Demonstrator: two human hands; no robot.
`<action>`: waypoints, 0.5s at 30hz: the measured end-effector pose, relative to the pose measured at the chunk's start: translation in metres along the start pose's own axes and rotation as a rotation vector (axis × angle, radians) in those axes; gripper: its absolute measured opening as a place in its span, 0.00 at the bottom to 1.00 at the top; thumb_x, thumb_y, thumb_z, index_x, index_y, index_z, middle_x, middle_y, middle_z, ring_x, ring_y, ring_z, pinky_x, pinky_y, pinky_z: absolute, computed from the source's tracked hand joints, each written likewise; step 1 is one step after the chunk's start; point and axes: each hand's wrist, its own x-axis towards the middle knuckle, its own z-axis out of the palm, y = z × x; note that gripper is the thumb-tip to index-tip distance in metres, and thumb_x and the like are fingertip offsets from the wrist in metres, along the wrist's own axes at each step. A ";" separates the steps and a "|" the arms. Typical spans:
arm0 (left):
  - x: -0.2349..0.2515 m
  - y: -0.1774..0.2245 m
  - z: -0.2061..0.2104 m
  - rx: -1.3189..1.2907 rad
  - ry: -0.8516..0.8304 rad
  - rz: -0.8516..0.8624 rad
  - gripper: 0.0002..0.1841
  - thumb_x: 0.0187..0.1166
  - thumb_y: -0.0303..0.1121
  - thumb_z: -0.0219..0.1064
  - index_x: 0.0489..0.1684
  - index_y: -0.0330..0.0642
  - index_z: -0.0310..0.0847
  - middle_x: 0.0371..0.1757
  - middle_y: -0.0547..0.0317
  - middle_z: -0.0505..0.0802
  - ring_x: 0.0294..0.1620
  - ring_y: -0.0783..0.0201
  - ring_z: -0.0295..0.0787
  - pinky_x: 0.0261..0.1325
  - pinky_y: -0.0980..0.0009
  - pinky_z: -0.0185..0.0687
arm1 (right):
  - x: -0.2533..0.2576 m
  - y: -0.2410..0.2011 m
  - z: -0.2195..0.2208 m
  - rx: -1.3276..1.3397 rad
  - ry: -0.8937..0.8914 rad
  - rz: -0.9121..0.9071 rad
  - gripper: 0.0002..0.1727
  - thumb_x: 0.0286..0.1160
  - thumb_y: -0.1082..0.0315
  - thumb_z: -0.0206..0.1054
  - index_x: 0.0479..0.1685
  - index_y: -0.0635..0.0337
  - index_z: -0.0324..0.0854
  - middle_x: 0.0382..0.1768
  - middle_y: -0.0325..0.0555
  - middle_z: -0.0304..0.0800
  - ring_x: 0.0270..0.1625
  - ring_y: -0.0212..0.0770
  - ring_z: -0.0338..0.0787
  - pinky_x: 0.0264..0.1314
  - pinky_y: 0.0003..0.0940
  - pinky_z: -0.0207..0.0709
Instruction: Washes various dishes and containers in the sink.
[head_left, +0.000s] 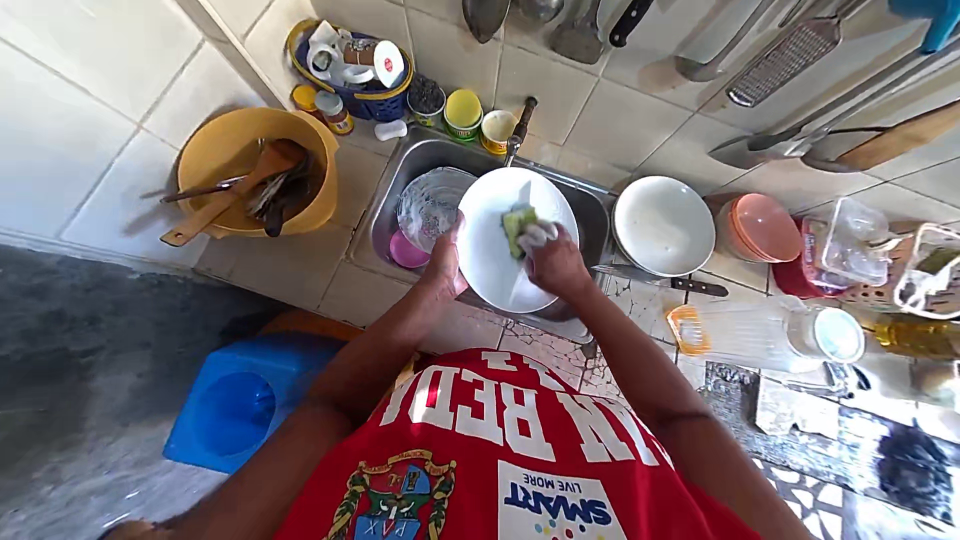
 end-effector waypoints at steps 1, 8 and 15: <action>-0.001 -0.001 0.002 0.034 -0.018 -0.016 0.28 0.93 0.56 0.43 0.78 0.48 0.73 0.63 0.53 0.92 0.63 0.57 0.90 0.65 0.52 0.87 | 0.015 0.009 -0.005 -0.051 -0.007 0.042 0.17 0.73 0.67 0.66 0.58 0.62 0.88 0.69 0.60 0.87 0.78 0.65 0.79 0.83 0.65 0.66; 0.008 -0.026 0.006 -0.062 -0.051 0.029 0.29 0.94 0.56 0.38 0.78 0.48 0.72 0.63 0.52 0.91 0.63 0.57 0.90 0.64 0.51 0.88 | 0.034 0.021 0.017 0.007 0.115 0.163 0.18 0.74 0.65 0.64 0.58 0.63 0.88 0.65 0.64 0.87 0.75 0.68 0.79 0.77 0.64 0.71; 0.020 -0.002 0.024 0.301 0.245 -0.005 0.32 0.90 0.61 0.47 0.72 0.43 0.75 0.61 0.49 0.88 0.60 0.58 0.86 0.60 0.52 0.85 | -0.004 -0.062 0.014 0.436 0.049 0.066 0.40 0.62 0.51 0.81 0.72 0.68 0.77 0.68 0.65 0.84 0.72 0.63 0.83 0.75 0.57 0.78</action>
